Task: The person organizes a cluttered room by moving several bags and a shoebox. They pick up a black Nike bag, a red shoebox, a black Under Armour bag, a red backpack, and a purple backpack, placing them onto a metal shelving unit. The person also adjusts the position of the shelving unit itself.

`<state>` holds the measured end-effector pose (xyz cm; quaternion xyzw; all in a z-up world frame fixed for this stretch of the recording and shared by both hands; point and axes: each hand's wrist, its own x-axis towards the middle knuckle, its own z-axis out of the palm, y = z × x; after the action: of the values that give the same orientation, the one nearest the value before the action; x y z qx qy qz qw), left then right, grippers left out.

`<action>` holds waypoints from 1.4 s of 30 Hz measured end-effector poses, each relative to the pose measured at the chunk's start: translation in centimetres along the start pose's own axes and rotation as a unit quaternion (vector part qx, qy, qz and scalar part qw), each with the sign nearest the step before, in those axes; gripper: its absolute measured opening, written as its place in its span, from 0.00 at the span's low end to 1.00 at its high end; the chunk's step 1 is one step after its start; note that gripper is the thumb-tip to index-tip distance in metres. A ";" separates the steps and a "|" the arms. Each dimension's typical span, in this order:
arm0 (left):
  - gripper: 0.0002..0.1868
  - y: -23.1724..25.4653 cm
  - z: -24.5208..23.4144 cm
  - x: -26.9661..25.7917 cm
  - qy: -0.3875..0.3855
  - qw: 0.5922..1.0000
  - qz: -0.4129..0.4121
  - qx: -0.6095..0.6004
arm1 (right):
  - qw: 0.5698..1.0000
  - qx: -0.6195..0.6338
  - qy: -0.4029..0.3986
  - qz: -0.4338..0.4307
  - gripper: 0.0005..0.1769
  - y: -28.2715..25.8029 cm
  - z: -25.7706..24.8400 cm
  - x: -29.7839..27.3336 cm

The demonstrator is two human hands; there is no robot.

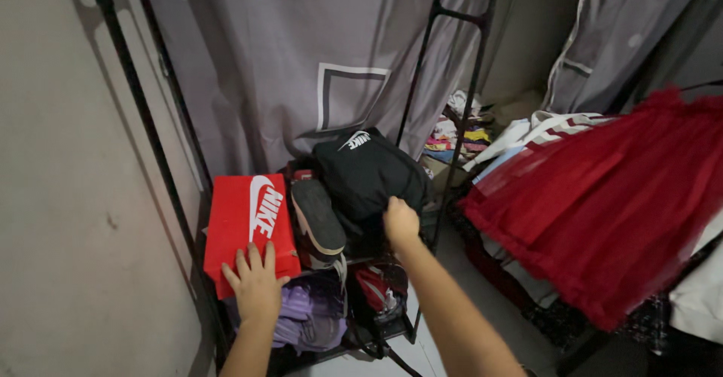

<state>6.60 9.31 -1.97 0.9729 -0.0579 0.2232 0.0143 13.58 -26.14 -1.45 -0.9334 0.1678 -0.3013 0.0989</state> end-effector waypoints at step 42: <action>0.49 33.0 -1.0 -16.9 -0.541 0.352 -0.048 -0.763 | 0.886 0.398 -0.032 0.233 0.07 23.2 -21.0 -12.6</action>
<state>-12.87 -21.56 -8.37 0.4551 -0.1520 -0.4922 0.7263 -14.45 -44.66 1.99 -0.7587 0.2431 -0.2808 0.5353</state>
